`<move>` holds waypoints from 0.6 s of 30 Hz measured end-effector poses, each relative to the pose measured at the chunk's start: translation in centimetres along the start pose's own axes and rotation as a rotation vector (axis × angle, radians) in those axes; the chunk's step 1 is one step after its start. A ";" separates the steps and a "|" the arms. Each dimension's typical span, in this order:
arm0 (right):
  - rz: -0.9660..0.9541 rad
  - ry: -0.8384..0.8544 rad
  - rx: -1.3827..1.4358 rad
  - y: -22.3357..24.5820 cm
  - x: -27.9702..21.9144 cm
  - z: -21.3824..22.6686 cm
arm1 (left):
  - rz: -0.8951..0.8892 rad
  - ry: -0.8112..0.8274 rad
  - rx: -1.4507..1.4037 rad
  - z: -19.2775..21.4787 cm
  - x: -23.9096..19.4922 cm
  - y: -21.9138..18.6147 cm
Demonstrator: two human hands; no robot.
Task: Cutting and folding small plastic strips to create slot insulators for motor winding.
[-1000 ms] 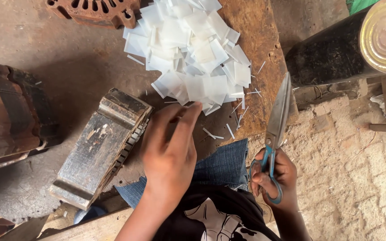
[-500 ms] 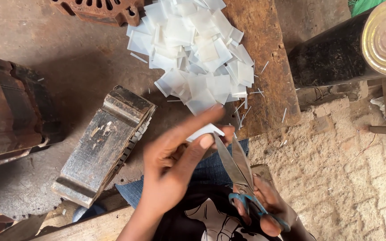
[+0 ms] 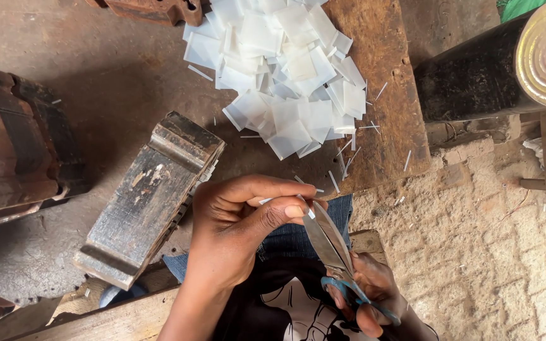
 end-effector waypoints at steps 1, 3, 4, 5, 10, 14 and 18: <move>0.001 -0.005 0.006 -0.1 0.9 1.4 | 0.005 -0.010 0.018 0.1 0.0 0.0; 0.000 -0.011 0.012 -0.1 1.8 2.5 | 0.011 -0.023 0.035 0.2 -0.2 0.1; -0.009 -0.012 0.020 -0.2 1.7 2.5 | 0.010 -0.035 0.034 0.3 -0.2 0.2; -0.017 -0.014 0.028 -0.2 1.7 2.5 | 0.009 -0.046 0.033 0.4 -0.2 0.3; -0.054 -0.026 0.057 -0.4 1.7 2.6 | 0.006 -0.029 0.086 0.4 -0.1 -0.2; -0.098 -0.028 0.089 -0.7 1.8 2.6 | -0.011 0.014 0.184 0.2 -0.1 -0.9; -0.122 -0.027 0.107 -0.5 2.9 2.5 | -0.001 0.021 0.257 0.1 0.1 -1.2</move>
Point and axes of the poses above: each hand's wrist, its own x-axis towards the middle knuckle, its own z-axis out of the back of the hand, y = z × x, the point moved 9 cm from there along x, towards the middle knuckle, and after that the axes turned 1 degree about -z, right-handed, at the moved point
